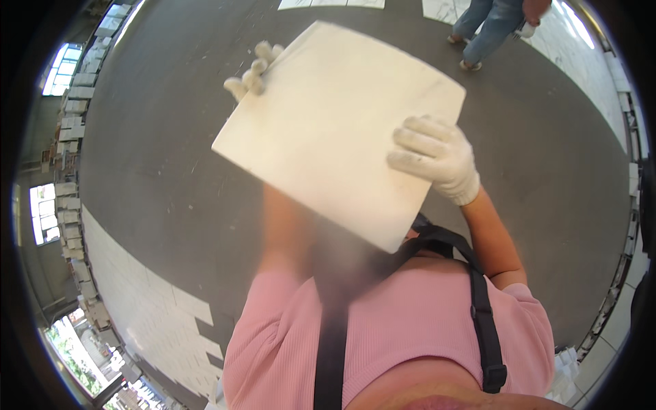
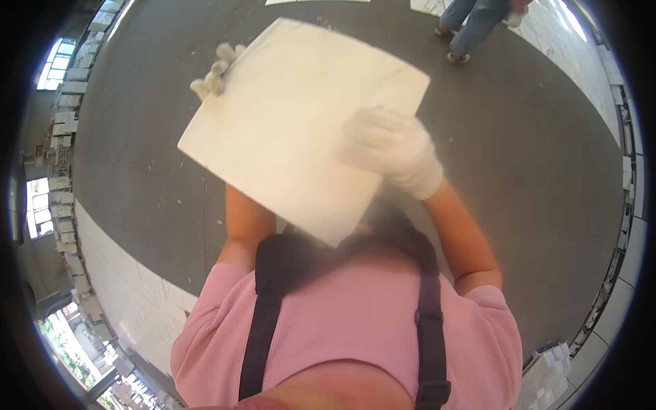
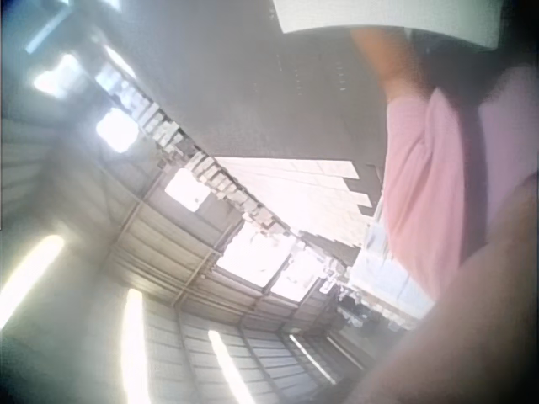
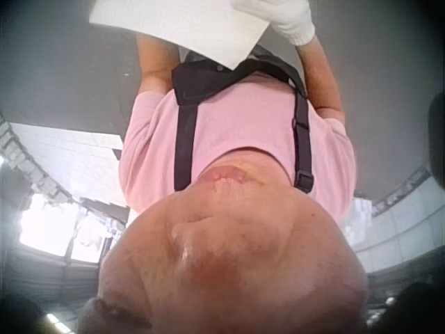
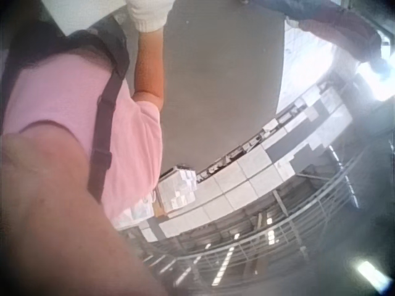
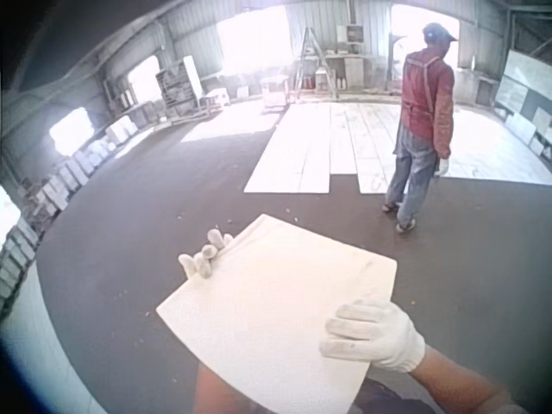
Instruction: The person picks up white square tiles from a stack, carries them to a tiled floor area, and places them one by one into empty spots in the grid. The person repeats this cycle multiple times, handling tiles individually and aligning them with existing tiles.
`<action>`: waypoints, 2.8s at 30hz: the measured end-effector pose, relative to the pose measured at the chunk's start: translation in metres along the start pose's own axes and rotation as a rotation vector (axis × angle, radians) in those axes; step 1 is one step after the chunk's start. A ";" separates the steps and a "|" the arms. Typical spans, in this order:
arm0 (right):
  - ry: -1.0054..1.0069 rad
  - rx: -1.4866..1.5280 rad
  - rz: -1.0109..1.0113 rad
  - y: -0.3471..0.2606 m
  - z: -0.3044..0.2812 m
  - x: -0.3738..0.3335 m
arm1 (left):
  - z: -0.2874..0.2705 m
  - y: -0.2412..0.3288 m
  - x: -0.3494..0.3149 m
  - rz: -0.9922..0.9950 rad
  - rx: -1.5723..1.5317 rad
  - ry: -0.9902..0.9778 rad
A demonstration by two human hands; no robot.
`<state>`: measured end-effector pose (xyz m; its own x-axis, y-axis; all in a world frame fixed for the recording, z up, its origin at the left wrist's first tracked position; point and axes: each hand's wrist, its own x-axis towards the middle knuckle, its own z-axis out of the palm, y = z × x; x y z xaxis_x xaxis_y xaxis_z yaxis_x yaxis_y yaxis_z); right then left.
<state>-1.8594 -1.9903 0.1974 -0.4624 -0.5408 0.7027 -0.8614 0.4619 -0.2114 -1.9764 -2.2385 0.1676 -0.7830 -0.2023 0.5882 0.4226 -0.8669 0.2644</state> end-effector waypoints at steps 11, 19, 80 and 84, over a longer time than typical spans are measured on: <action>-0.030 0.310 0.707 0.200 0.066 0.029 | -0.209 -0.102 0.107 -0.611 0.044 0.208; 0.633 0.620 1.529 0.374 0.062 0.003 | -0.227 -0.279 0.196 -1.195 0.693 0.639; 0.339 0.440 2.084 1.516 0.469 -0.382 | -1.070 -1.205 0.293 -1.358 1.552 0.280; 0.331 0.438 2.071 1.524 0.483 -0.396 | -1.075 -1.214 0.299 -1.444 1.579 0.332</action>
<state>-3.0909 -1.4116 -0.7317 -0.5588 0.5327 -0.6357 0.7032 -0.1021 -0.7037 -3.2144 -1.7362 -0.7992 -0.7748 -0.1301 -0.6186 -0.5876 0.5092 0.6289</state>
